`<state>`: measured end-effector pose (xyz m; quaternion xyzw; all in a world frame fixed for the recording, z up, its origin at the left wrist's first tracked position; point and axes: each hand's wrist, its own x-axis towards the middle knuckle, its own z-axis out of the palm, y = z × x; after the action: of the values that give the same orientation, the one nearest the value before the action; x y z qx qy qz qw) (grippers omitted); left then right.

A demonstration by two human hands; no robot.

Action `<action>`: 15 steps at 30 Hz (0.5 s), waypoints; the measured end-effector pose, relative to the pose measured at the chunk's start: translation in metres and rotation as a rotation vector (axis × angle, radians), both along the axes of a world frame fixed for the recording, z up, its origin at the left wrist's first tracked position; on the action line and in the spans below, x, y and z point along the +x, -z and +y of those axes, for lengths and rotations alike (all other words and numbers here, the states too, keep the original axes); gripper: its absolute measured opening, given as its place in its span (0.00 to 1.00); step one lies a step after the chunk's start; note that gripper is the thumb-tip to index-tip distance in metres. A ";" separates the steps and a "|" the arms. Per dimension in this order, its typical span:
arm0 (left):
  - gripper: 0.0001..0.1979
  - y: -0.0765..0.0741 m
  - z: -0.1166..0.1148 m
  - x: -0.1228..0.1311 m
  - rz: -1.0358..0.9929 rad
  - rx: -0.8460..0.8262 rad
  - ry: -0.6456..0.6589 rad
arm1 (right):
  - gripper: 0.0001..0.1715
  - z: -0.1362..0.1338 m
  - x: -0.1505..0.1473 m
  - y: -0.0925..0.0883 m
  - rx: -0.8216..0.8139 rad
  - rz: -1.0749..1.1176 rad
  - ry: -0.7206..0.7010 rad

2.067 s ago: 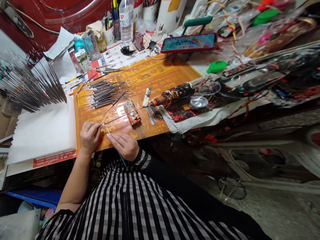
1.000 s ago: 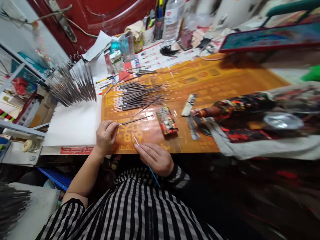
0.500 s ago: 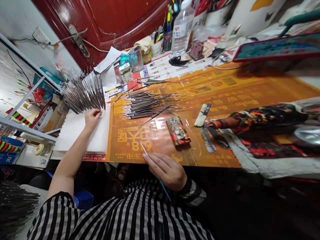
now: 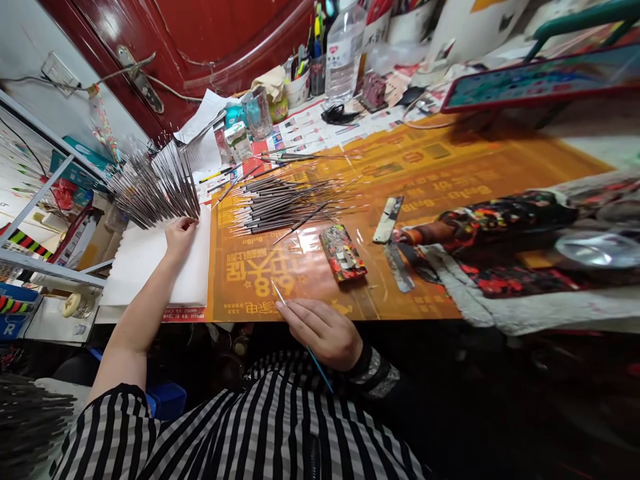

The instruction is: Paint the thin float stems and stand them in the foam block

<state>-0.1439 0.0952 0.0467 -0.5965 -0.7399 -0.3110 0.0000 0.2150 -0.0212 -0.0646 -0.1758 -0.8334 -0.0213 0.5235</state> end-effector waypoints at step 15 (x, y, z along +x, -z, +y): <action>0.06 0.003 0.000 0.000 -0.021 0.064 -0.017 | 0.27 -0.001 0.001 0.001 -0.003 -0.006 0.013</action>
<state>-0.1435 0.0947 0.0438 -0.5868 -0.7344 -0.3407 0.0140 0.2160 -0.0218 -0.0655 -0.1819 -0.8340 -0.0240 0.5204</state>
